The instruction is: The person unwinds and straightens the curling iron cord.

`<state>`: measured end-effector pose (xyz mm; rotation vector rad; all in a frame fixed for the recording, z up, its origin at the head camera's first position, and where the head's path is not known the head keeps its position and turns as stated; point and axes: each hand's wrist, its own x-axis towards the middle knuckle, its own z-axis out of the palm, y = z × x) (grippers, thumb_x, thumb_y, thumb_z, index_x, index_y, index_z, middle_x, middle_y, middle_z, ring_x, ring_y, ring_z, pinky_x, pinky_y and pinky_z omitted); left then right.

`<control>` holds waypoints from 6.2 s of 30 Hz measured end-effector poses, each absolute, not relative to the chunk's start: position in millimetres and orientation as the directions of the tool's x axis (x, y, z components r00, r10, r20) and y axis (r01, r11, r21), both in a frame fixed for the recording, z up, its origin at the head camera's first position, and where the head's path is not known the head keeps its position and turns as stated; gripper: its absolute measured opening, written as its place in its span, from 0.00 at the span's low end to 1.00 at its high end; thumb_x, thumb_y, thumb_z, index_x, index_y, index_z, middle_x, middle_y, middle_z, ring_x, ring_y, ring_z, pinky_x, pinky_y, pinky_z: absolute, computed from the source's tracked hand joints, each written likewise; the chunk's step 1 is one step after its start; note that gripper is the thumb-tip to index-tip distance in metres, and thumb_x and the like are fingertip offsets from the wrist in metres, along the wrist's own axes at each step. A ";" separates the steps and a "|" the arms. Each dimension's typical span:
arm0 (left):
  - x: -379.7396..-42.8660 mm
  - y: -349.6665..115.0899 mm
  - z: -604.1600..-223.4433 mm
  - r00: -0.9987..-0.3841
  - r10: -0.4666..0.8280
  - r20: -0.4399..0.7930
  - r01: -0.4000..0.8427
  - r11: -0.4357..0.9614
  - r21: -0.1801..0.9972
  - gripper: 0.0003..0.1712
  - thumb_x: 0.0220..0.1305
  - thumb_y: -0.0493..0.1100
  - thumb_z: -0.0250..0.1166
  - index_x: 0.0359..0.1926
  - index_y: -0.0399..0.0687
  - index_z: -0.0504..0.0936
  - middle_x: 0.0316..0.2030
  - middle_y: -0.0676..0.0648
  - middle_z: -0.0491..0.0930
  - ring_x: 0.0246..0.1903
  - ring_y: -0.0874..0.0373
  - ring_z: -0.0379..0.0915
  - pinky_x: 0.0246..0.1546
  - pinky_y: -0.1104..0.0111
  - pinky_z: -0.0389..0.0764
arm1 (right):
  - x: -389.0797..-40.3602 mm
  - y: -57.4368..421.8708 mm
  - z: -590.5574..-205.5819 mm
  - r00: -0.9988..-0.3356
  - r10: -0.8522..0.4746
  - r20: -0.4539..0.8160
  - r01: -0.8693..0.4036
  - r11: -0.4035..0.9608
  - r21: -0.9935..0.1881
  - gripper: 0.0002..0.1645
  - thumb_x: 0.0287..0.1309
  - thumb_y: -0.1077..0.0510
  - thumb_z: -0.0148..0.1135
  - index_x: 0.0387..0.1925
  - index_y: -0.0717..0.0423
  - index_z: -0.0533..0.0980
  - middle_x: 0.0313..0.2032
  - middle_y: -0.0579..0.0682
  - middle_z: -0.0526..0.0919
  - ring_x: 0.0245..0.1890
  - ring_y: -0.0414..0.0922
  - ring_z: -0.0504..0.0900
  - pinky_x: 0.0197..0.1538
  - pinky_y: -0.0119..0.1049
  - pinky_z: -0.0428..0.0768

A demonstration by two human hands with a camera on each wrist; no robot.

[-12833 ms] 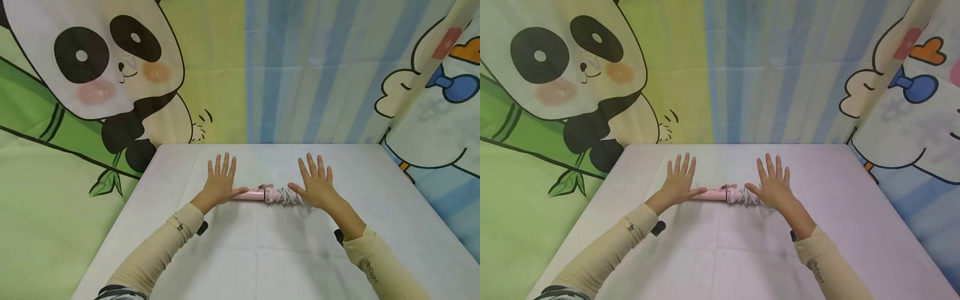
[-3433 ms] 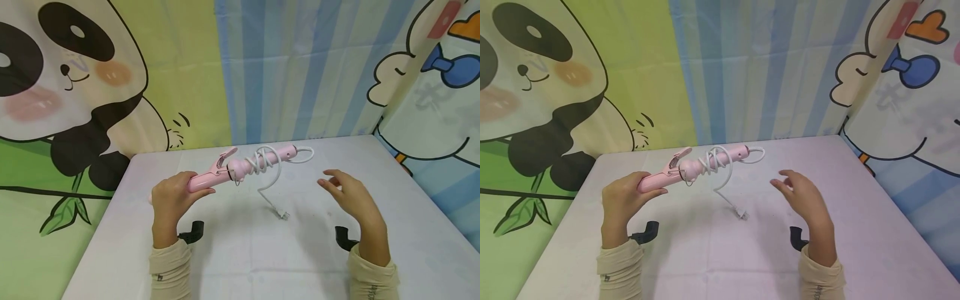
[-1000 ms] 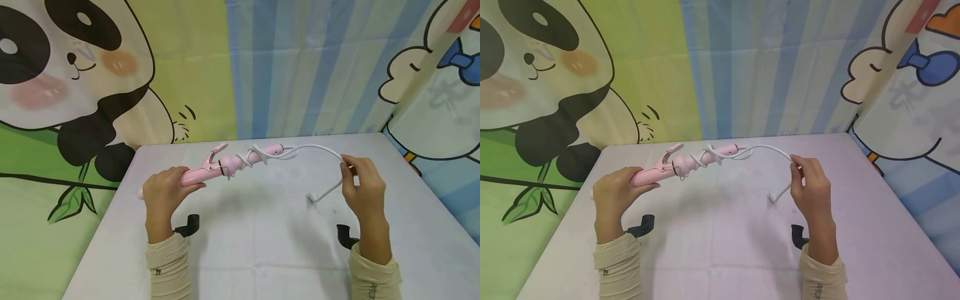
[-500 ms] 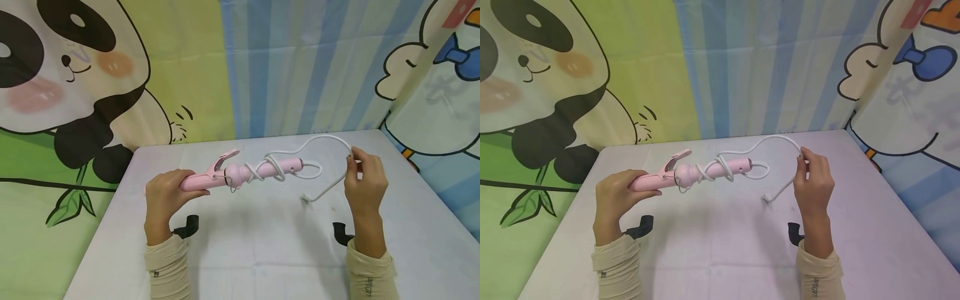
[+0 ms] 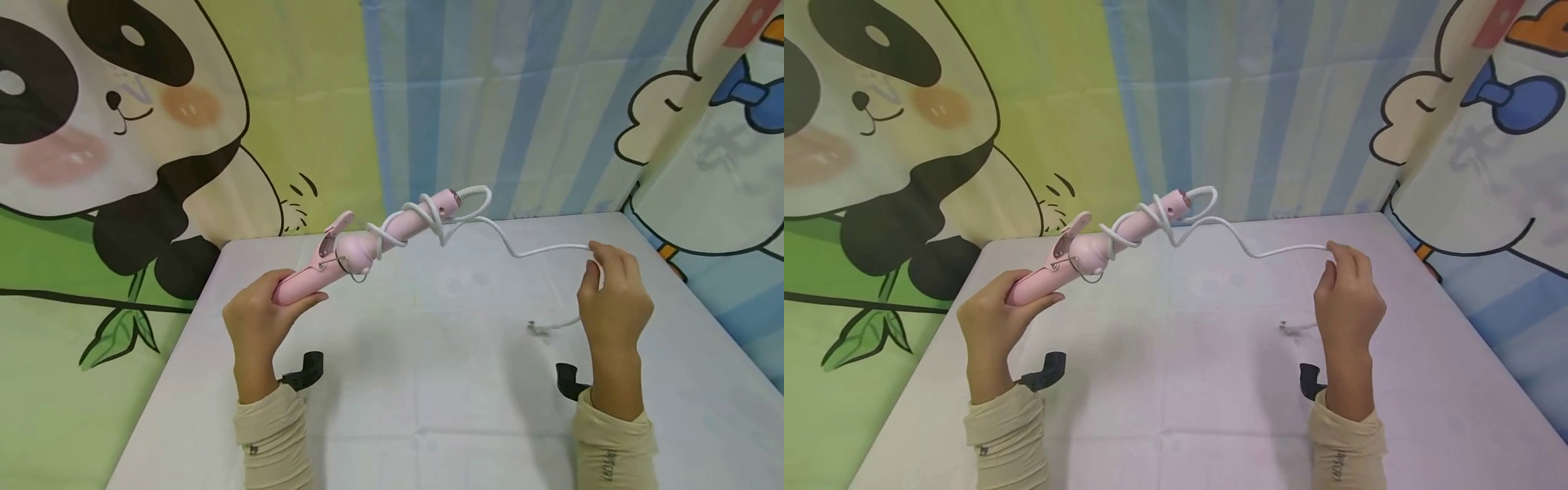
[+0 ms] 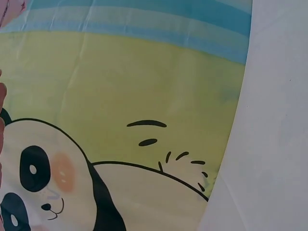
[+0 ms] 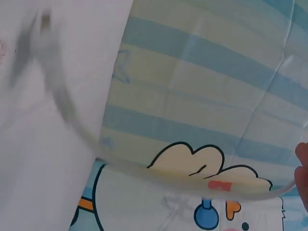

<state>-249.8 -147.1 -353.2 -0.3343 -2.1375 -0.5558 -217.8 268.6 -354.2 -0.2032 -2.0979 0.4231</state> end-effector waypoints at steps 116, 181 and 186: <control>-250.1 -136.2 -356.4 -0.682 0.208 0.701 0.435 0.886 0.160 0.32 0.23 0.62 0.77 0.30 0.47 0.83 0.23 0.47 0.83 0.16 0.53 0.74 0.16 0.66 0.66 | -205.0 227.6 -348.1 -0.693 -0.333 0.639 -0.655 0.661 -0.366 0.14 0.48 0.74 0.60 0.37 0.60 0.79 0.22 0.42 0.79 0.23 0.35 0.76 0.29 0.22 0.72; -251.2 -131.8 -357.3 -0.666 0.251 0.702 0.583 0.763 0.281 0.31 0.20 0.58 0.79 0.31 0.48 0.85 0.25 0.49 0.84 0.22 0.57 0.77 0.22 0.66 0.71 | -216.2 265.2 -353.2 -0.759 0.415 0.502 -0.112 0.676 -0.728 0.15 0.63 0.57 0.52 0.44 0.62 0.78 0.28 0.47 0.84 0.29 0.18 0.68 0.36 0.20 0.64; -251.3 -139.6 -355.7 -0.739 0.008 0.674 0.343 0.865 0.366 0.31 0.31 0.53 0.78 0.39 0.44 0.82 0.31 0.42 0.83 0.24 0.48 0.77 0.21 0.60 0.69 | -216.8 287.5 -357.9 -0.698 0.523 0.490 0.055 0.720 -0.691 0.18 0.65 0.54 0.49 0.47 0.61 0.77 0.33 0.59 0.84 0.28 0.22 0.69 0.36 0.18 0.62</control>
